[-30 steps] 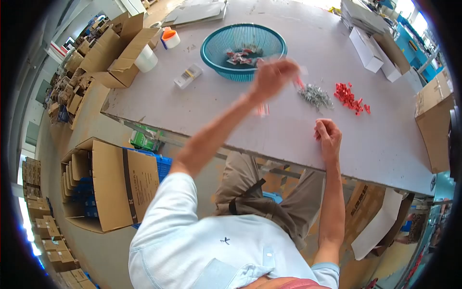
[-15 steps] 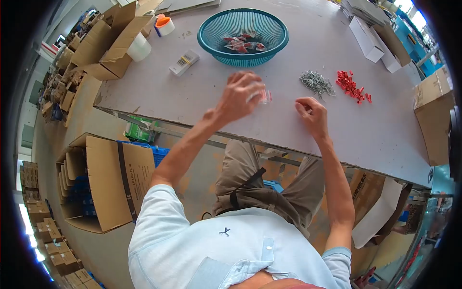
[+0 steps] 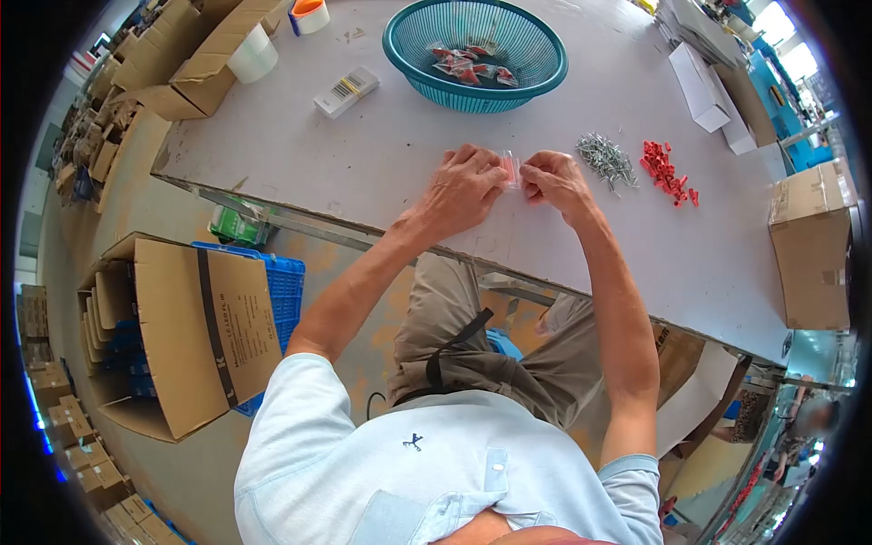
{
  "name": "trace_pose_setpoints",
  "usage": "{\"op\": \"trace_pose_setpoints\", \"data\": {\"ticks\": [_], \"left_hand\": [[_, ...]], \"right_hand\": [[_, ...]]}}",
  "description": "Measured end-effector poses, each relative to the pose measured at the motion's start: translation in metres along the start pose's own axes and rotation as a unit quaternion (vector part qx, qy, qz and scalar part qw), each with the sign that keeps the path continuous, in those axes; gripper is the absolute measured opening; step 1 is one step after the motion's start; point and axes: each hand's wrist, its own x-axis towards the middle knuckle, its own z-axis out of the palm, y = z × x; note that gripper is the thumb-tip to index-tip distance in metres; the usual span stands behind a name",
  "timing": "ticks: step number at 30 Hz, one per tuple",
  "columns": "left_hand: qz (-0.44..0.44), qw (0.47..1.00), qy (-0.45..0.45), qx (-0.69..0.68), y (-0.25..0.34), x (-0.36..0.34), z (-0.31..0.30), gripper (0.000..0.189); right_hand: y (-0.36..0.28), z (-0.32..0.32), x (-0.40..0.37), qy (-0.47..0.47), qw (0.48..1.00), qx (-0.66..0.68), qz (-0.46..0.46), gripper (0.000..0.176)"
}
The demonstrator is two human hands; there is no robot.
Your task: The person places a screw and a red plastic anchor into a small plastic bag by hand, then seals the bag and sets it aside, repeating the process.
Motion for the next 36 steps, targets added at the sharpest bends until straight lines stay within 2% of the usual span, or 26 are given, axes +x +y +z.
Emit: {"op": "trace_pose_setpoints", "data": {"ticks": [8, 12, 16, 19, 21, 22, 24, 25, 27, 28, 30, 32, 34, 35, 36], "left_hand": [[0.001, 1.000, -0.003, 0.007, 0.002, -0.001, 0.000, 0.019], [0.040, 0.999, -0.011, 0.024, 0.003, 0.000, -0.001, 0.019], [0.041, 0.998, -0.024, 0.032, 0.008, 0.002, -0.009, 0.019], [0.048, 0.997, 0.008, 0.061, 0.013, 0.005, -0.010, 0.019], [0.068, 0.996, 0.063, 0.012, 0.016, 0.010, -0.011, 0.024], [0.078, 0.995, 0.061, 0.008, 0.024, 0.017, -0.007, 0.024], [-0.073, 0.978, 0.062, -0.186, 0.043, 0.026, 0.002, 0.028], [-0.068, 0.978, 0.056, -0.190, 0.057, 0.033, 0.003, 0.028], [-0.101, 0.957, -0.009, -0.270, 0.086, 0.055, 0.011, 0.030], [-0.071, 0.962, -0.020, -0.261, 0.093, 0.059, 0.021, 0.030], [-0.008, 0.970, -0.050, -0.239, 0.100, 0.067, 0.038, 0.028], [0.043, 0.959, -0.067, -0.271, 0.104, 0.074, 0.052, 0.011], [0.038, 0.956, -0.073, -0.283, 0.113, 0.076, 0.062, 0.010], [0.044, 0.952, -0.090, -0.288, 0.111, 0.077, 0.067, 0.008], [0.043, 0.952, -0.102, -0.285, 0.109, 0.080, 0.073, 0.006]], "right_hand": [[0.014, -0.009, -0.004, -0.002, 0.985, 0.171, -0.014, 0.011], [0.018, -0.014, -0.005, -0.006, 0.977, 0.212, -0.020, 0.015], [0.022, -0.025, -0.019, 0.028, 0.965, 0.259, -0.038, 0.019], [0.028, -0.044, -0.035, 0.066, 0.956, 0.281, -0.055, 0.023], [0.029, -0.056, -0.050, 0.088, 0.950, 0.290, -0.077, 0.027], [0.020, -0.059, -0.062, 0.101, 0.959, 0.234, -0.123, 0.031], [0.021, -0.067, -0.075, 0.106, 0.968, 0.135, -0.185, 0.040], [0.018, -0.069, -0.084, 0.114, 0.967, 0.137, -0.183, 0.040], [0.010, -0.077, -0.102, 0.122, 0.968, -0.040, -0.213, 0.043], [0.007, -0.080, -0.110, 0.130, 0.954, -0.099, -0.253, 0.046], [0.000, -0.090, -0.127, 0.112, 0.946, -0.170, -0.251, 0.052], [0.006, -0.099, -0.133, 0.121, 0.923, -0.225, -0.289, 0.054], [0.015, -0.105, -0.138, 0.118, 0.912, -0.253, -0.299, 0.051], [0.003, -0.112, -0.153, 0.090, 0.925, -0.264, -0.258, 0.050], [0.009, -0.116, -0.152, 0.117, 0.928, -0.241, -0.257, 0.040]]}}
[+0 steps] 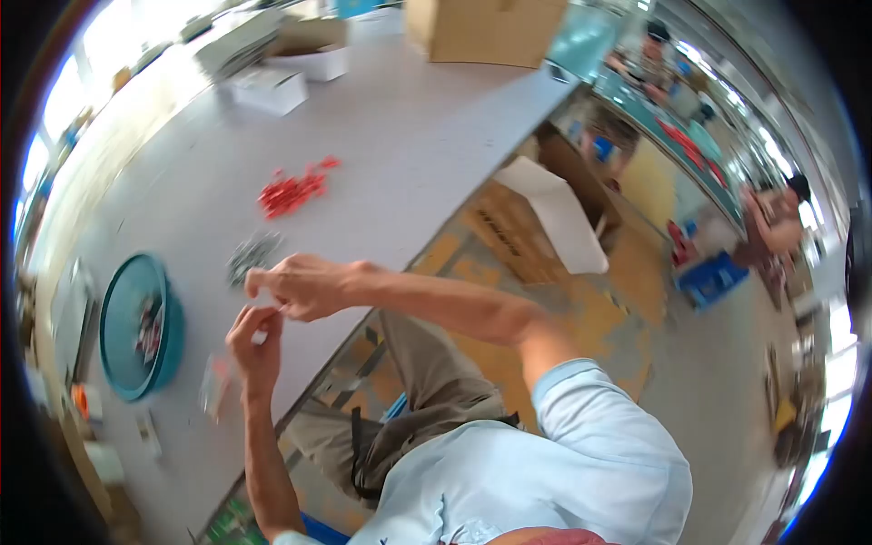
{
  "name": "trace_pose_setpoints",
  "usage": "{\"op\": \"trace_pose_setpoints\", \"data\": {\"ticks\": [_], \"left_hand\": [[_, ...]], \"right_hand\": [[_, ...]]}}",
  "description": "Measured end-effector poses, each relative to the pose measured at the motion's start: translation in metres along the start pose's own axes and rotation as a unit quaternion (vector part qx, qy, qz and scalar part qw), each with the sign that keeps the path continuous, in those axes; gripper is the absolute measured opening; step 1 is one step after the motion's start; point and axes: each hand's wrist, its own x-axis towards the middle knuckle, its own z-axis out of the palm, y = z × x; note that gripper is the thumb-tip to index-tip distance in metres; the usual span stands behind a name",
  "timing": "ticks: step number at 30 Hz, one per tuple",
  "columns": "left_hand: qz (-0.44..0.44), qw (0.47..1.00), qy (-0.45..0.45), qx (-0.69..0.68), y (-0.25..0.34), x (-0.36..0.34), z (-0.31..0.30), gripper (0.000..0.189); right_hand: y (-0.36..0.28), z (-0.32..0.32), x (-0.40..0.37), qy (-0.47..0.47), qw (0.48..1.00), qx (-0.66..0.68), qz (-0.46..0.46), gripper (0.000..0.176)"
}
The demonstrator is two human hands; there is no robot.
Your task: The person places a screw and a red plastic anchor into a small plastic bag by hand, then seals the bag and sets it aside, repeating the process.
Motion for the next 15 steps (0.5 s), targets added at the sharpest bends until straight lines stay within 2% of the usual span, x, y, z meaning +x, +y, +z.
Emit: {"op": "trace_pose_setpoints", "data": {"ticks": [1, 2, 3, 4, 6, 10, 12, 15], "left_hand": [[0.016, 1.000, -0.015, -0.012, -0.002, 0.001, 0.007, 0.006], [-0.112, 0.973, 0.015, -0.201, -0.004, 0.002, 0.009, 0.006], [-0.235, 0.895, 0.041, -0.377, -0.006, 0.009, 0.012, 0.007], [-0.233, 0.896, 0.038, -0.377, -0.009, 0.010, 0.013, 0.007], [-0.262, 0.870, 0.009, -0.418, -0.012, 0.012, 0.020, 0.010], [-0.263, 0.870, -0.005, -0.418, -0.020, 0.011, 0.030, 0.010], [-0.202, 0.915, 0.018, -0.350, -0.011, 0.011, 0.034, 0.010], [-0.201, 0.921, 0.000, -0.334, -0.023, 0.009, 0.032, 0.011]], "right_hand": [[0.012, 0.006, -0.006, 0.017, 1.000, -0.010, 0.016, 0.040], [0.028, 0.016, -0.009, 0.091, 0.991, 0.097, 0.032, 0.032], [0.040, 0.019, -0.011, 0.165, 0.965, 0.199, 0.042, 0.024], [0.043, 0.025, -0.014, 0.169, 0.965, 0.198, 0.042, 0.024], [0.046, 0.029, -0.019, 0.165, 0.943, 0.276, 0.082, 0.013], [0.046, 0.034, -0.027, 0.182, 0.925, 0.309, 0.126, 0.008], [0.047, 0.032, -0.027, 0.161, 0.938, 0.288, 0.103, 0.009], [0.046, 0.025, -0.024, 0.136, 0.958, 0.235, 0.093, 0.009]]}}
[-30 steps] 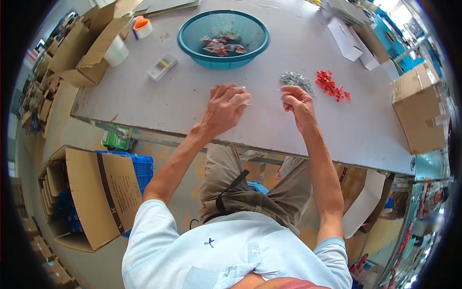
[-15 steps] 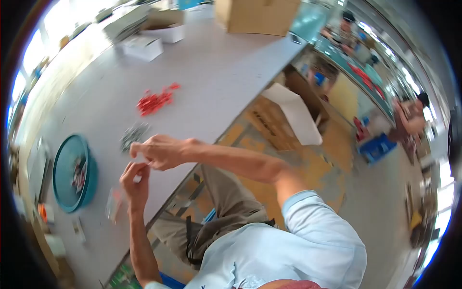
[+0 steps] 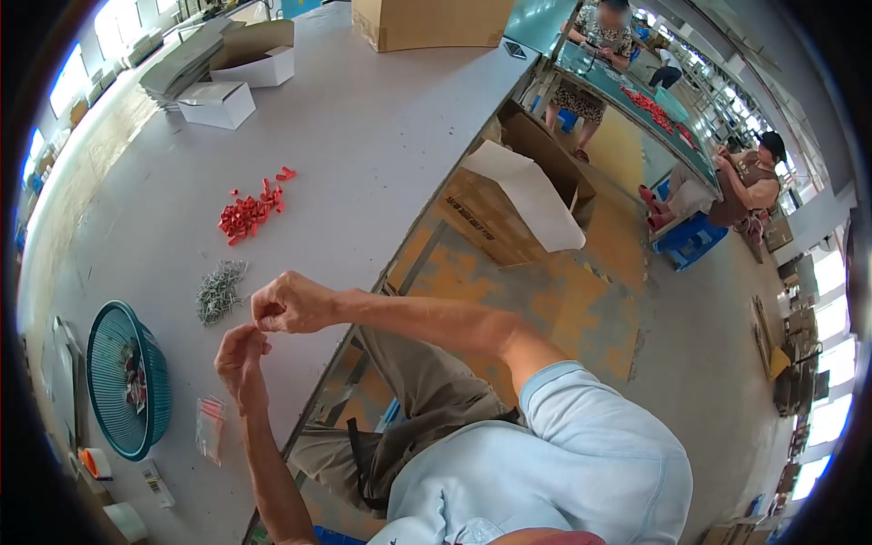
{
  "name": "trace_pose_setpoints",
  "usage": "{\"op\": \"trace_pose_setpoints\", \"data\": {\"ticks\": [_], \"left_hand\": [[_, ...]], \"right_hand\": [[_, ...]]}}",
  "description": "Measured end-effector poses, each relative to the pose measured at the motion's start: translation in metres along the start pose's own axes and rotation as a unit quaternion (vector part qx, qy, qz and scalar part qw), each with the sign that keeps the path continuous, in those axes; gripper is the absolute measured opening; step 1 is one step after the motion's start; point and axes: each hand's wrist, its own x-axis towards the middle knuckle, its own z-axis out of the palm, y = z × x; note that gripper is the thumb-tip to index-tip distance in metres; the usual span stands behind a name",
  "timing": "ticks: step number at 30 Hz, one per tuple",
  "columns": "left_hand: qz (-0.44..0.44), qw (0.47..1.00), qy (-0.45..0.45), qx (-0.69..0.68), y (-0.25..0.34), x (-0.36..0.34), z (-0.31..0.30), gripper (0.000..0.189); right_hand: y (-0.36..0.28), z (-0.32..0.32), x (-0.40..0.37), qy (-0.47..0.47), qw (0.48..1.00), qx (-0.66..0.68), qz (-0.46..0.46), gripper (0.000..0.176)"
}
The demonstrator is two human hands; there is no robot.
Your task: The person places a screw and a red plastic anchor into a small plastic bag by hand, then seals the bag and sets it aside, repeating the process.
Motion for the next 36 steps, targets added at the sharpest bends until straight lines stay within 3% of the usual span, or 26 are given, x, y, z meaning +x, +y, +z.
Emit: {"op": "trace_pose_setpoints", "data": {"ticks": [4, 10, 12, 15, 16, 18, 21, 25, 36], "left_hand": [[0.011, 0.998, 0.015, 0.061, -0.004, 0.002, -0.006, 0.010], [-0.049, 0.998, 0.003, -0.035, 0.001, 0.003, -0.013, 0.004], [-0.067, 0.994, 0.025, -0.079, 0.001, 0.005, -0.017, 0.007], [-0.030, 0.999, 0.020, -0.024, -0.002, 0.005, -0.022, 0.009], [-0.017, 1.000, 0.021, -0.003, -0.001, 0.005, -0.022, 0.007], [-0.004, 0.999, 0.039, -0.021, 0.002, 0.008, -0.016, 0.006], [-0.033, 0.995, 0.089, -0.042, -0.001, 0.010, -0.016, 0.007], [-0.022, 0.994, 0.102, -0.016, -0.001, 0.006, -0.011, 0.011], [0.043, 0.993, 0.091, 0.063, 0.003, 0.004, -0.004, 0.012]], "right_hand": [[0.002, -0.004, 0.005, -0.032, 0.999, -0.031, -0.001, 0.007], [0.008, 0.001, 0.011, -0.014, 0.999, 0.031, 0.024, 0.010], [0.012, 0.008, 0.014, 0.082, 0.996, -0.021, -0.027, 0.015], [0.013, 0.009, 0.013, 0.202, 0.956, -0.175, -0.120, 0.012], [0.017, 0.013, 0.012, 0.203, 0.967, -0.102, -0.113, 0.009], [0.002, 0.020, 0.006, 0.179, 0.976, -0.117, -0.049, 0.006], [0.003, 0.035, 0.005, 0.139, 0.986, -0.015, 0.089, 0.014], [0.008, 0.048, 0.008, 0.133, 0.985, 0.064, 0.091, 0.018], [0.001, 0.050, 0.018, 0.117, 0.976, 0.125, 0.136, 0.016]]}}
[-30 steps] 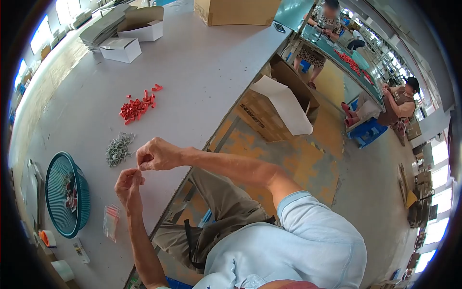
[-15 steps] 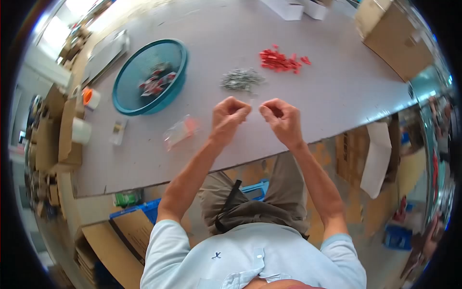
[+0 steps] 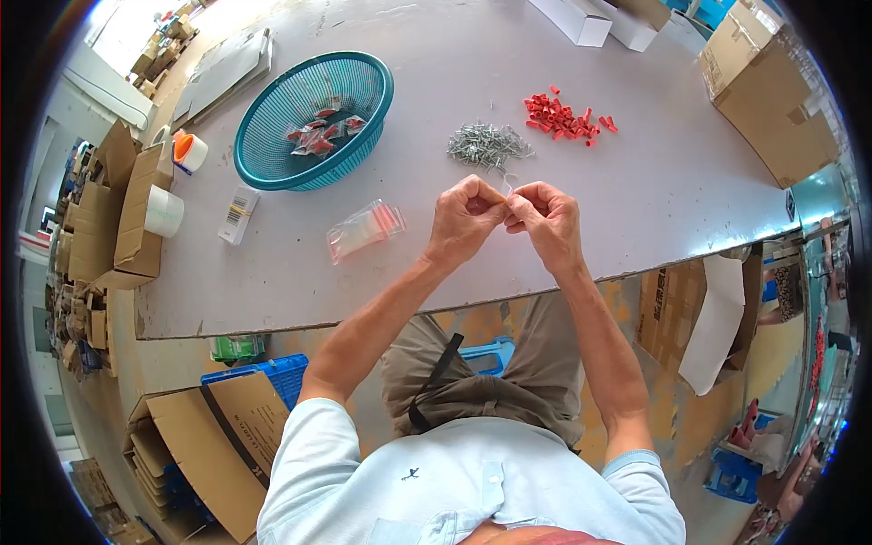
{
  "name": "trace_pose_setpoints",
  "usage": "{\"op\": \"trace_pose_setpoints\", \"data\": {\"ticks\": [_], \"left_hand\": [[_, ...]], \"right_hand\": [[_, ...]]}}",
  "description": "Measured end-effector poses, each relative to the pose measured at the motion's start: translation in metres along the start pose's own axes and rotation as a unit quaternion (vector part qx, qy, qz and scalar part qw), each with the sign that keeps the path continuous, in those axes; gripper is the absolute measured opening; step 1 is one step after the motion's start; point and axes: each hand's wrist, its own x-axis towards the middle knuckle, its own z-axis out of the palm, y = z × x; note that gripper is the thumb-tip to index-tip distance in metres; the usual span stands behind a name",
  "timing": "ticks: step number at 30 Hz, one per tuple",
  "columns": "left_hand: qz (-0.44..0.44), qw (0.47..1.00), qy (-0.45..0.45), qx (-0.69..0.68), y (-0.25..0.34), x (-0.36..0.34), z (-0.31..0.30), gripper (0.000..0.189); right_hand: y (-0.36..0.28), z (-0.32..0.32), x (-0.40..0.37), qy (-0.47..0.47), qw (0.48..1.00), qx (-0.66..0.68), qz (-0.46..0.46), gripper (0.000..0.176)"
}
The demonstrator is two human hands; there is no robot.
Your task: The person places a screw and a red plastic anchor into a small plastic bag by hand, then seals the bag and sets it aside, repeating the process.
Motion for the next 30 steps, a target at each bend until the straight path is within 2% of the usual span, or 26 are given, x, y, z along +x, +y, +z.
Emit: {"op": "trace_pose_setpoints", "data": {"ticks": [5, 8, 9, 10, 11, 13, 14, 17, 19, 20, 22, 23, 25, 28, 30], "left_hand": [[-0.020, 0.999, -0.037, -0.019, 0.003, -0.001, -0.001, 0.008], [-0.044, 0.995, -0.054, -0.070, 0.001, 0.001, -0.003, 0.006], [-0.055, 0.996, -0.044, -0.046, 0.001, 0.001, -0.004, 0.005], [-0.069, 0.997, -0.036, -0.022, -0.001, 0.001, -0.003, 0.005], [-0.063, 0.997, -0.036, -0.026, -0.006, 0.002, 0.000, 0.005], [0.013, 0.998, 0.026, -0.048, -0.011, 0.001, 0.006, 0.006], [0.013, 0.998, 0.026, -0.050, -0.014, 0.002, 0.008, 0.006], [0.070, 0.992, 0.064, -0.088, -0.007, 0.003, 0.008, 0.003], [0.074, 0.991, 0.106, 0.041, -0.004, -0.001, 0.010, 0.002], [0.071, 0.991, 0.107, 0.038, -0.003, -0.004, 0.011, 0.002], [0.121, 0.973, 0.101, 0.170, 0.000, -0.005, 0.009, 0.004], [0.120, 0.973, 0.100, 0.168, -0.001, -0.006, 0.010, 0.004], [0.051, 0.992, 0.077, 0.087, -0.004, -0.009, 0.011, 0.006], [0.083, 0.989, 0.067, 0.102, -0.010, -0.007, 0.010, 0.007], [0.053, 0.995, 0.045, 0.076, -0.015, -0.004, 0.009, 0.008]], "right_hand": [[-0.001, -0.006, -0.002, -0.018, 1.000, 0.011, 0.006, 0.016], [0.003, -0.005, -0.002, 0.002, 0.999, 0.011, -0.032, 0.013], [0.001, -0.002, -0.003, 0.034, 0.986, -0.125, -0.103, 0.009], [-0.001, 0.002, -0.006, 0.068, 0.949, -0.258, -0.169, 0.005], [-0.001, 0.006, -0.006, 0.088, 0.921, -0.292, -0.241, 0.006], [0.003, 0.009, -0.002, 0.106, 0.898, -0.331, -0.270, 0.008], [0.006, 0.011, 0.000, 0.123, 0.875, -0.362, -0.296, 0.011], [0.014, 0.015, -0.003, 0.126, 0.888, -0.349, -0.273, 0.013], [0.013, 0.017, -0.004, 0.122, 0.894, -0.345, -0.257, 0.012], [0.012, 0.018, -0.007, 0.118, 0.899, -0.330, -0.260, 0.012], [0.009, 0.019, -0.007, 0.117, 0.902, -0.318, -0.267, 0.011], [0.008, 0.019, -0.008, 0.114, 0.904, -0.317, -0.263, 0.010], [0.008, 0.020, -0.009, 0.108, 0.907, -0.315, -0.259, 0.010], [0.009, 0.019, -0.010, 0.106, 0.899, -0.334, -0.261, 0.007], [0.010, 0.018, -0.014, 0.112, 0.902, -0.331, -0.255, 0.008]]}}
